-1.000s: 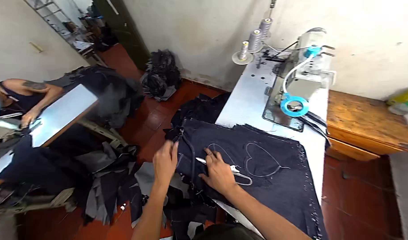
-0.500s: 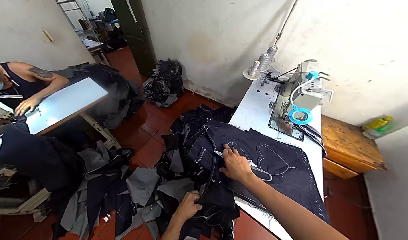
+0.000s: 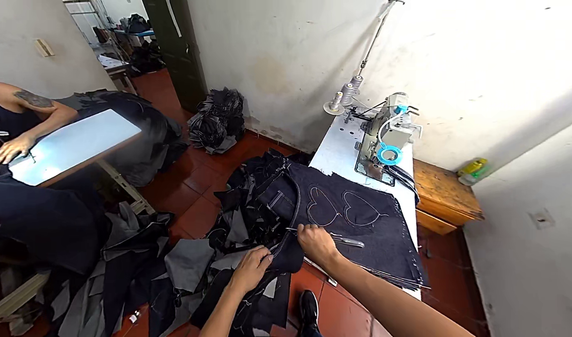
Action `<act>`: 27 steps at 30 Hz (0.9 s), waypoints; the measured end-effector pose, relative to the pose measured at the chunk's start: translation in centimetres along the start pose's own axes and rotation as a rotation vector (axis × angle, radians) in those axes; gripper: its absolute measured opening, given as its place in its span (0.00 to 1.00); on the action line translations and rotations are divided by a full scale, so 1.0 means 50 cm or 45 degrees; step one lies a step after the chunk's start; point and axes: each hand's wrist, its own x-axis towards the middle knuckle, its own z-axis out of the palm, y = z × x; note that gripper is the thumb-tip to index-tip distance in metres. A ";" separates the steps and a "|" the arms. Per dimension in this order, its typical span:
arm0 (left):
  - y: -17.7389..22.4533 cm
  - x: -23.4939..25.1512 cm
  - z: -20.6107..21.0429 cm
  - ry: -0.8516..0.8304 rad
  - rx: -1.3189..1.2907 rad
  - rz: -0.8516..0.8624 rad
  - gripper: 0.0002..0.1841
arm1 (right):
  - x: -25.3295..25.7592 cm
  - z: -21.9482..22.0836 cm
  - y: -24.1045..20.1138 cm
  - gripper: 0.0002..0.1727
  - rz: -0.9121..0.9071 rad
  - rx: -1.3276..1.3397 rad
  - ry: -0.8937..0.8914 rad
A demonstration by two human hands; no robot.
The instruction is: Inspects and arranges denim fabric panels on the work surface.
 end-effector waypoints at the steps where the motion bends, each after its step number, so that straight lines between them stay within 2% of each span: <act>1: 0.006 0.000 -0.003 -0.029 0.035 -0.013 0.21 | 0.008 0.015 -0.001 0.16 -0.073 -0.013 0.093; 4: 0.019 -0.002 -0.005 -0.096 0.128 -0.058 0.22 | 0.024 0.032 -0.002 0.16 -0.192 -0.021 0.170; 8: 0.033 -0.017 -0.008 -0.087 0.155 -0.083 0.21 | 0.010 -0.001 0.015 0.19 -0.075 0.093 0.017; 10: 0.046 -0.062 -0.020 -0.004 0.056 -0.043 0.21 | -0.015 -0.025 0.042 0.22 -0.023 0.245 0.075; 12: 0.079 -0.131 -0.038 0.140 -0.112 0.100 0.19 | -0.057 -0.030 0.096 0.29 0.011 0.555 0.167; 14: 0.142 -0.199 -0.073 0.297 -0.319 0.342 0.17 | -0.110 0.028 0.154 0.37 -0.074 0.998 0.185; 15: 0.192 -0.226 -0.102 0.337 -0.420 0.447 0.15 | -0.133 0.071 0.166 0.42 -0.149 1.240 0.121; 17: 0.305 -0.272 -0.171 0.406 -0.520 0.550 0.10 | -0.164 0.159 0.139 0.52 -0.325 1.687 -0.033; 18: 0.351 -0.287 -0.207 0.471 -0.500 0.585 0.10 | -0.172 0.192 0.109 0.54 -0.382 1.919 -0.054; 19: 0.383 -0.293 -0.242 0.561 -0.430 0.632 0.11 | -0.176 0.210 0.078 0.50 -0.444 2.140 -0.036; 21: 0.406 -0.283 -0.305 0.758 -0.236 0.791 0.12 | -0.175 0.206 0.037 0.28 -0.596 2.530 -0.064; 22: 0.407 -0.270 -0.326 0.850 -0.192 0.866 0.13 | -0.174 0.191 0.035 0.21 -0.650 2.667 -0.130; 23: 0.409 -0.253 -0.335 0.938 -0.205 0.915 0.14 | -0.178 0.174 0.043 0.19 -0.625 2.679 -0.215; 24: 0.419 -0.228 -0.328 1.065 -0.240 0.940 0.12 | -0.183 0.161 0.056 0.23 -0.535 2.568 -0.335; 25: 0.418 -0.199 -0.315 1.206 -0.282 0.964 0.09 | -0.188 0.157 0.066 0.32 -0.438 2.419 -0.503; 26: 0.389 -0.180 -0.310 1.241 -0.313 0.971 0.13 | -0.194 0.163 0.065 0.37 -0.385 2.353 -0.628; 27: 0.361 -0.159 -0.305 1.252 -0.342 0.980 0.18 | -0.198 0.168 0.062 0.35 -0.403 2.403 -0.644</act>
